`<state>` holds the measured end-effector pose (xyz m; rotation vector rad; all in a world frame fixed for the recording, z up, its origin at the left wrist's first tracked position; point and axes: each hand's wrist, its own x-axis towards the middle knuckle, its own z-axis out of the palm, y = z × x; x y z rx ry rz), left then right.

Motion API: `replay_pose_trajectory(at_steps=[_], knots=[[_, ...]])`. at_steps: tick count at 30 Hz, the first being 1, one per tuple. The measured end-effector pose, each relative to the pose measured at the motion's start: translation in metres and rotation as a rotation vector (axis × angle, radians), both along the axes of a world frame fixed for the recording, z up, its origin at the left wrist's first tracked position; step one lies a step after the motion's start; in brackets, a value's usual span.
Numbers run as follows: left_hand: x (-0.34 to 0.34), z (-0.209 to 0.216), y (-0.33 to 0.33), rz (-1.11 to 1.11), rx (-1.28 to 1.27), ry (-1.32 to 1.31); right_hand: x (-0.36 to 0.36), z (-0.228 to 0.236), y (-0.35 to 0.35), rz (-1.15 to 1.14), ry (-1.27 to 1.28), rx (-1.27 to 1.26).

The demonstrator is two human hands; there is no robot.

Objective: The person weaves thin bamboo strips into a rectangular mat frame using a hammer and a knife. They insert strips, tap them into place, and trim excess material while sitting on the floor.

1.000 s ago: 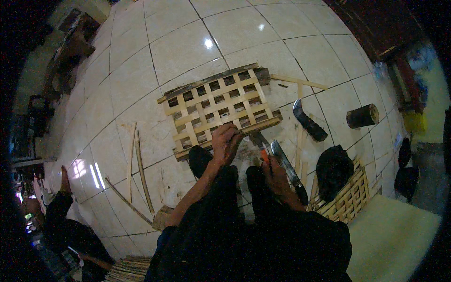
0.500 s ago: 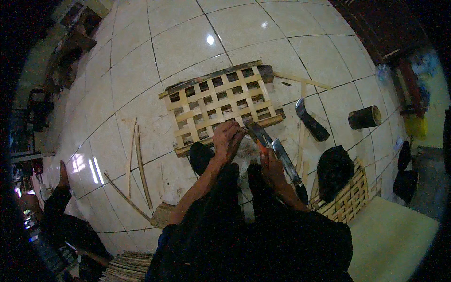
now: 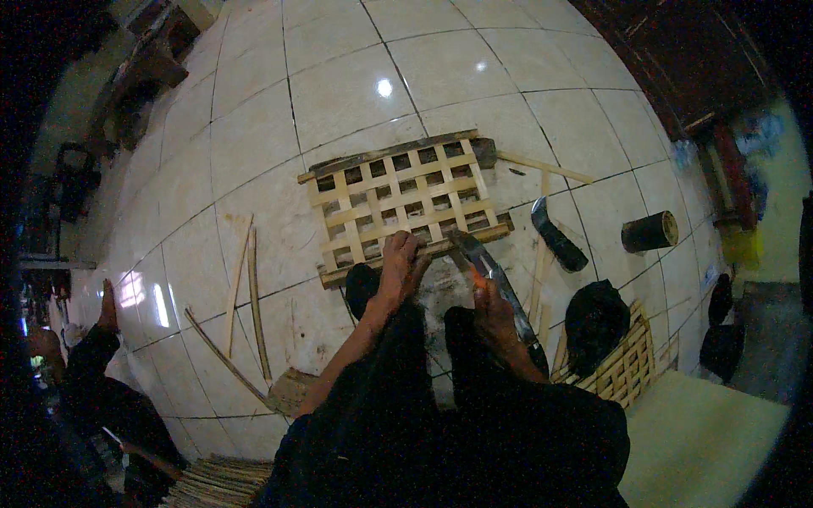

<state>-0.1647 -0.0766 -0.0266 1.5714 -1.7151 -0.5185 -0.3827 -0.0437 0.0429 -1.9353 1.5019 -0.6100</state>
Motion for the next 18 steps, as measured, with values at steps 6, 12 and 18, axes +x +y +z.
replay_pose_trajectory(at_steps=[6, 12, 18], knots=[[-0.001, 0.007, -0.005, 0.038, -0.039, 0.058, 0.008, -0.021, -0.003, 0.061, 0.058, -0.122], [0.004, -0.003, -0.006, 0.019, 0.072, 0.046, 0.006, -0.017, -0.005, 0.112, 0.068, -0.306], [-0.002, 0.007, -0.003, 0.053, 0.043, 0.107, 0.001, -0.022, 0.001, 0.09, 0.099, -0.027]])
